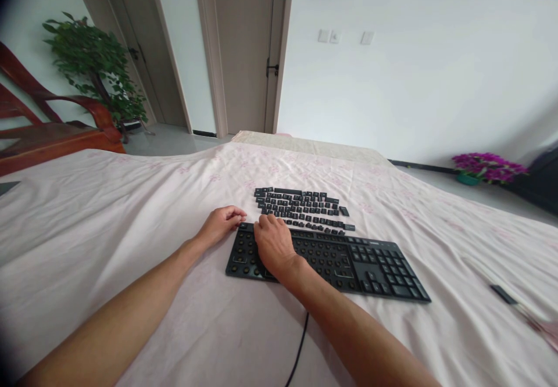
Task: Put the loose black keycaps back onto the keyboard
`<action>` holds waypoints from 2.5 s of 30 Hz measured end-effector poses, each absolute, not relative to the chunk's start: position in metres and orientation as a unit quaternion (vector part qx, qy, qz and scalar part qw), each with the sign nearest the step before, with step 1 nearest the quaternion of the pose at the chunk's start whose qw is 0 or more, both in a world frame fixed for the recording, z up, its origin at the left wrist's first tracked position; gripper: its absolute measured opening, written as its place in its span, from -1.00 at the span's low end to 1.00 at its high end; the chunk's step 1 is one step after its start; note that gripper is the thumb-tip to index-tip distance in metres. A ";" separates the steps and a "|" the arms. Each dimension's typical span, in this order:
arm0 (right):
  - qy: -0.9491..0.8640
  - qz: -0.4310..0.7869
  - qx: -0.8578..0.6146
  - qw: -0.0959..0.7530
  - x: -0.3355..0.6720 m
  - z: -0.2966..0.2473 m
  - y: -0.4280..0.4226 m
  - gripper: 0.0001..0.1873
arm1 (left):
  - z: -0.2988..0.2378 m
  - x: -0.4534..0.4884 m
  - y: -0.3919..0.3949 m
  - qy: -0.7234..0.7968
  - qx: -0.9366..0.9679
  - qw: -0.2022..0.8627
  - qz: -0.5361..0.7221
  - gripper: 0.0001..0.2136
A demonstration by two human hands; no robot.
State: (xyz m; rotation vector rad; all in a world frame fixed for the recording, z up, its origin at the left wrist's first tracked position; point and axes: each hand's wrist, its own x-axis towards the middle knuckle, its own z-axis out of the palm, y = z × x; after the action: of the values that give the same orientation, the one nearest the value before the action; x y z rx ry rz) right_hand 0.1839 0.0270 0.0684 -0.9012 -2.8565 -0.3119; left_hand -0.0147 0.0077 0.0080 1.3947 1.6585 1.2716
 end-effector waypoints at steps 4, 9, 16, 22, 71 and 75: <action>-0.945 -0.116 -0.295 0.078 0.185 0.066 0.018 -0.72 | 0.009 -0.014 0.007 0.625 0.527 0.313 0.484 -0.76; -0.950 -0.074 -0.291 0.089 0.193 0.065 0.020 -0.63 | 0.011 -0.012 0.005 0.630 0.530 0.306 0.479 -0.77; -0.903 -0.007 -0.393 0.172 0.238 0.074 0.069 -0.61 | 0.014 -0.010 0.003 0.632 0.516 0.322 0.480 -0.76; -0.904 -0.037 -0.397 0.153 0.246 0.079 0.081 -0.75 | 0.015 -0.010 0.003 0.632 0.509 0.331 0.481 -0.75; -0.817 0.435 -0.313 0.214 0.184 0.058 0.092 -0.76 | 0.038 0.021 -0.009 0.543 0.579 0.230 0.563 -0.85; -0.772 0.480 -0.332 0.251 0.183 0.062 0.082 -0.76 | 0.036 0.021 -0.009 0.547 0.546 0.270 0.574 -0.80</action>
State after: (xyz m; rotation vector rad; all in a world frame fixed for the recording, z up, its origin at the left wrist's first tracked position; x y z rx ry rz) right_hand 0.1825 0.0823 0.0615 -0.9042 -2.1011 1.3050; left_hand 0.0214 -0.0088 0.0362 1.4707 1.4739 1.5474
